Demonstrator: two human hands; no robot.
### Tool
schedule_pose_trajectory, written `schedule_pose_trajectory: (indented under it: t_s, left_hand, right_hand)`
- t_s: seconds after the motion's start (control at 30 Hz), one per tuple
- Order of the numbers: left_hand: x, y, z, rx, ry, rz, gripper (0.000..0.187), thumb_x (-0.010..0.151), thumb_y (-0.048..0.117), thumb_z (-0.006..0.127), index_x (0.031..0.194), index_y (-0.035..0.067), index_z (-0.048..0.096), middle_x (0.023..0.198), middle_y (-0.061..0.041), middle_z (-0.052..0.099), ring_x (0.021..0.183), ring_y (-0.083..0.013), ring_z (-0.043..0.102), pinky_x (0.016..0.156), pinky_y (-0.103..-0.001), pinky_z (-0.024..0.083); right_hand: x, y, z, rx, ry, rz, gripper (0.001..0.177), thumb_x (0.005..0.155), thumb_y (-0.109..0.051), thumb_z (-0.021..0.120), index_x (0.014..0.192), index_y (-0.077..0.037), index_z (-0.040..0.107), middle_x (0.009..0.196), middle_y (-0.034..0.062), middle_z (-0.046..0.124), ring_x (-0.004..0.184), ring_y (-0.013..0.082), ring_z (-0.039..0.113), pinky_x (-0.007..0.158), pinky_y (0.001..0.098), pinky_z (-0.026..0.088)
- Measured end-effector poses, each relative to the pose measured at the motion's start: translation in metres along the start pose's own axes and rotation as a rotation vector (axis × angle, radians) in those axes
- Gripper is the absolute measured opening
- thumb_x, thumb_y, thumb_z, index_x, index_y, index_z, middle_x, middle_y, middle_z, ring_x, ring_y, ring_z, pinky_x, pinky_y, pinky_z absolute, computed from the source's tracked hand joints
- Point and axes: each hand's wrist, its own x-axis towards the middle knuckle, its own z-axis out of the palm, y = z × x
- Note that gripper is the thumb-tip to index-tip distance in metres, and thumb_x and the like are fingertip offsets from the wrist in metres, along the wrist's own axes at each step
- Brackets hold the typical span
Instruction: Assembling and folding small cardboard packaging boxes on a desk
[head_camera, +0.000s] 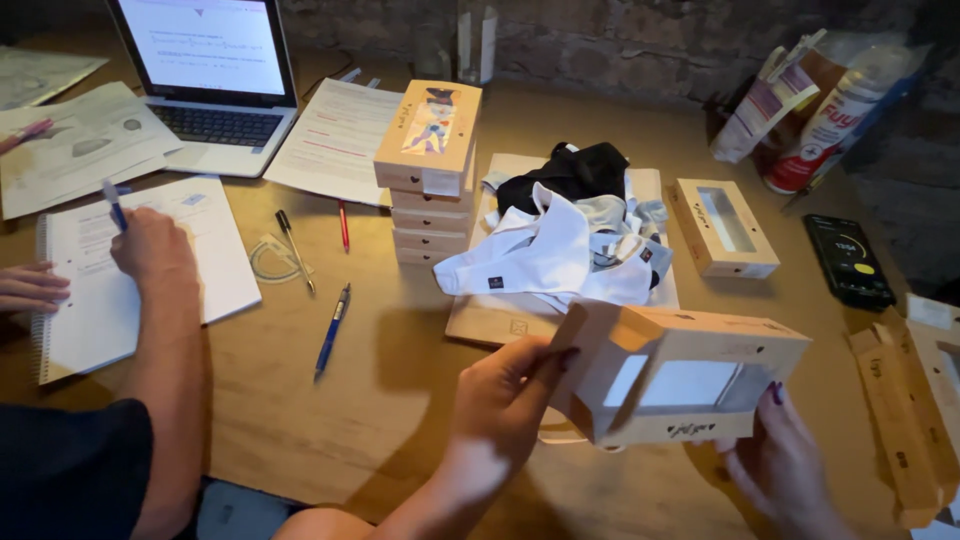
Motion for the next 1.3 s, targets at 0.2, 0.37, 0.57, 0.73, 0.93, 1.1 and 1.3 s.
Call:
schedule_pose_trajectory:
  t_s: [0.2,0.37,0.57,0.73,0.93,1.1,1.3]
  left_hand:
    - [0.0,0.0,0.002,-0.232,-0.069,-0.054,0.016,0.087,0.021,0.064,0.09,0.011,0.075,0.076,0.007,0.071,0.07,-0.0017,0.057,0.064,-0.02,0.046]
    - [0.005,0.007,-0.003,-0.308,0.052,0.104,0.034,0.08,0.027,0.068,0.111,0.014,0.066,0.099,-0.007,0.072,0.085,-0.0173,0.072,0.071,-0.029,0.061]
    - [0.001,0.02,-0.01,-0.059,0.242,0.471,0.024,0.079,0.009,0.072,0.101,0.014,0.066,0.102,-0.005,0.064,0.096,-0.0179,0.064,0.076,-0.03,0.058]
    - [-0.001,0.022,-0.011,-0.006,0.245,0.488,0.013,0.081,0.004,0.07,0.089,0.013,0.069,0.089,-0.003,0.064,0.082,-0.0158,0.064,0.078,-0.026,0.052]
    - [-0.001,0.018,-0.01,-0.011,0.197,0.45,0.015,0.082,0.0,0.065,0.086,0.014,0.069,0.083,-0.001,0.062,0.075,-0.0132,0.063,0.071,-0.023,0.052]
    - [0.002,0.01,-0.005,-0.01,0.115,0.45,0.03,0.082,0.001,0.065,0.11,0.007,0.059,0.093,-0.009,0.061,0.076,-0.0159,0.069,0.078,-0.029,0.062]
    - [0.0,0.008,-0.007,0.044,0.088,0.457,0.032,0.083,0.002,0.06,0.115,0.006,0.062,0.1,-0.009,0.06,0.077,-0.0177,0.071,0.08,-0.027,0.058]
  right_hand:
    - [0.002,-0.011,0.008,0.214,-0.191,-0.023,0.038,0.1,-0.035,0.047,0.134,-0.018,0.052,0.111,0.0041,0.065,0.088,0.0177,0.064,0.059,0.0252,0.057]
    - [0.004,-0.012,0.009,0.159,-0.13,-0.07,0.04,0.103,-0.034,0.041,0.137,-0.015,0.048,0.117,0.0082,0.061,0.088,0.0261,0.06,0.069,0.0384,0.053]
    - [0.003,-0.017,0.016,0.15,-0.188,-0.101,0.041,0.103,-0.039,0.042,0.136,-0.016,0.049,0.11,0.0089,0.065,0.079,0.0259,0.064,0.058,0.0351,0.058]
    - [0.006,-0.017,0.017,0.114,-0.209,-0.163,0.04,0.106,-0.037,0.04,0.132,-0.009,0.05,0.09,0.0153,0.066,0.06,0.0254,0.063,0.056,0.0311,0.054]
    - [0.013,-0.011,0.01,0.156,-0.213,-0.176,0.033,0.105,-0.036,0.044,0.124,-0.009,0.051,0.081,0.0161,0.066,0.06,0.0253,0.065,0.055,0.0254,0.054]
    - [0.01,-0.012,0.012,0.107,-0.282,-0.209,0.037,0.107,-0.038,0.041,0.118,-0.004,0.053,0.052,0.0124,0.059,0.056,0.0259,0.064,0.058,0.0266,0.05]
    - [0.009,-0.015,0.013,0.104,-0.229,-0.151,0.042,0.105,-0.039,0.041,0.132,-0.009,0.051,0.095,0.0157,0.066,0.064,0.028,0.062,0.062,0.0342,0.052]
